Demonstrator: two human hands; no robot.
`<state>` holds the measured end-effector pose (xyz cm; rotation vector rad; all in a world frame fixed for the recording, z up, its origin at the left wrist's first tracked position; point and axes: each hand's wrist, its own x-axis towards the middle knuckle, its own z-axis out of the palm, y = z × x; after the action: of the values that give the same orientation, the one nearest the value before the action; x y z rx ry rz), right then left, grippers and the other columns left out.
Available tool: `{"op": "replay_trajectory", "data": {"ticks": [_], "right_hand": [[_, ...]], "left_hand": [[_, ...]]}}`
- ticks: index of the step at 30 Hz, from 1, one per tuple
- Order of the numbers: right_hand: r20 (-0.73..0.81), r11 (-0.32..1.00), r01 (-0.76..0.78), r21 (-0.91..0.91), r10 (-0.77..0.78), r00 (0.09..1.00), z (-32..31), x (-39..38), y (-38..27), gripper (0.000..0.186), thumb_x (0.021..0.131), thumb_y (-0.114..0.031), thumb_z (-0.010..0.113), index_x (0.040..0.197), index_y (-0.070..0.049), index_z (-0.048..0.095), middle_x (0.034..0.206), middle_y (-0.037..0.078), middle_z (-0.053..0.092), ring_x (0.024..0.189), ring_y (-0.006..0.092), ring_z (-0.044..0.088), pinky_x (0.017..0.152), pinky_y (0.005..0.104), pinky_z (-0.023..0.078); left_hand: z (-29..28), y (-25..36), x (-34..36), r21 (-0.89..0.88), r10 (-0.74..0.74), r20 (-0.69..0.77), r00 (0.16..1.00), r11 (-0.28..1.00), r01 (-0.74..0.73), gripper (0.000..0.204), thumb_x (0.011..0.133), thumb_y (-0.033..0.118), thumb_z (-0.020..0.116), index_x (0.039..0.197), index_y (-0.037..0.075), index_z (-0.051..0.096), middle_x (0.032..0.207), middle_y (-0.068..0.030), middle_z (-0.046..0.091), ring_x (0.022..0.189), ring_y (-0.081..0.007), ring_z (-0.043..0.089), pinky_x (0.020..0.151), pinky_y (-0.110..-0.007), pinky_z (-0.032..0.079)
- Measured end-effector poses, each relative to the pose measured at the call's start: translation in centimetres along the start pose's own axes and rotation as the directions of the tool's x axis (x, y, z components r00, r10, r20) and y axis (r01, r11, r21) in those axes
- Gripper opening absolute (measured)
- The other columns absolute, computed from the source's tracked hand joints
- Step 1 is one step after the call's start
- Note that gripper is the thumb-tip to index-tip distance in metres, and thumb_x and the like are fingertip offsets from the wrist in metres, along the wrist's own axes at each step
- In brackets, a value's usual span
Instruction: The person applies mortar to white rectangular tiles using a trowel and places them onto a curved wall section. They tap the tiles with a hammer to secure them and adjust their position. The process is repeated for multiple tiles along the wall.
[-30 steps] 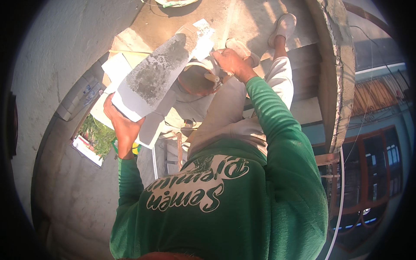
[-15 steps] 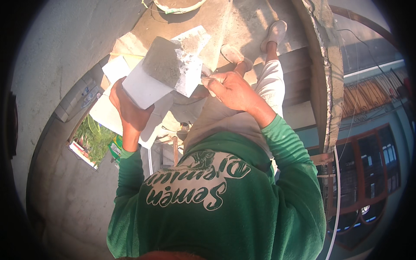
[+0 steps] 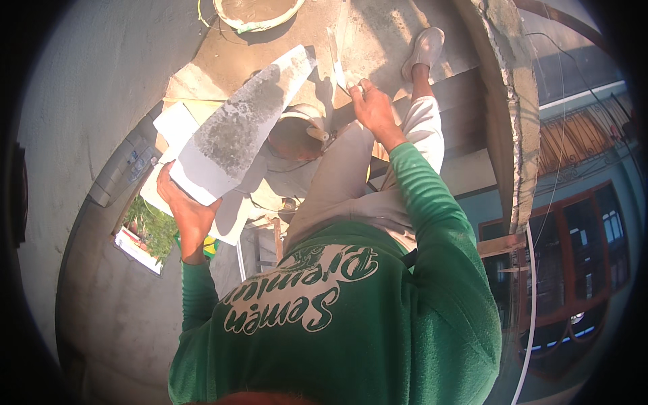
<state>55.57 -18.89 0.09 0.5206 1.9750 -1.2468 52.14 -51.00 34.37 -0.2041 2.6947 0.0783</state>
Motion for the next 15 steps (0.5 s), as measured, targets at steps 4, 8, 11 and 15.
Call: {"op": "replay_trajectory", "data": {"ticks": [4,8,11,15], "right_hand": [[0.301,0.946,0.320,0.051,-0.320,0.898,3.1,-2.7,-4.1,0.052,0.114,-0.056,0.051,0.125,-0.012,0.076,0.086,0.023,0.076,0.102,0.0461,0.076,0.089,0.0516,0.058],[0.451,0.947,0.314,-0.066,-0.252,0.856,4.5,3.1,-4.0,0.055,0.113,-0.058,0.050,0.122,-0.012,0.078,0.092,0.023,0.078,0.104,0.0468,0.074,0.093,0.0567,0.057],[0.419,0.976,0.135,-0.169,-0.053,0.906,7.7,9.7,-0.9,0.063,0.113,-0.063,0.045,0.124,-0.011,0.079,0.107,0.024,0.079,0.111,0.0451,0.074,0.101,0.0559,0.056],[0.393,0.955,0.035,-0.296,0.088,0.915,10.1,16.6,3.5,0.070,0.112,-0.064,0.041,0.133,-0.009,0.079,0.131,0.025,0.077,0.128,0.0434,0.070,0.112,0.0540,0.053]], "left_hand": [[0.9,-3.3,-1.6,0.006,-0.021,0.004,1.000,1.000,0.021,0.130,0.057,0.014,0.106,0.162,0.004,0.030,0.152,-0.0226,0.045,0.148,-0.0410,0.041,0.125,-0.054,0.036],[2.4,-6.2,-2.8,-0.111,-0.159,-0.003,0.987,0.981,0.158,0.119,0.066,0.026,0.105,0.160,0.005,0.035,0.158,-0.0224,0.044,0.150,-0.0408,0.041,0.126,-0.052,0.035],[2.5,-6.2,-2.7,-0.161,-0.250,0.030,0.968,0.955,0.251,0.119,0.068,0.021,0.105,0.160,0.005,0.032,0.157,-0.0212,0.043,0.149,-0.0366,0.046,0.126,-0.049,0.036],[3.0,-7.1,-2.5,-0.125,-0.256,0.031,0.966,0.958,0.258,0.118,0.069,0.017,0.104,0.160,0.006,0.029,0.155,-0.0202,0.044,0.147,-0.0344,0.049,0.126,-0.047,0.037]]}}
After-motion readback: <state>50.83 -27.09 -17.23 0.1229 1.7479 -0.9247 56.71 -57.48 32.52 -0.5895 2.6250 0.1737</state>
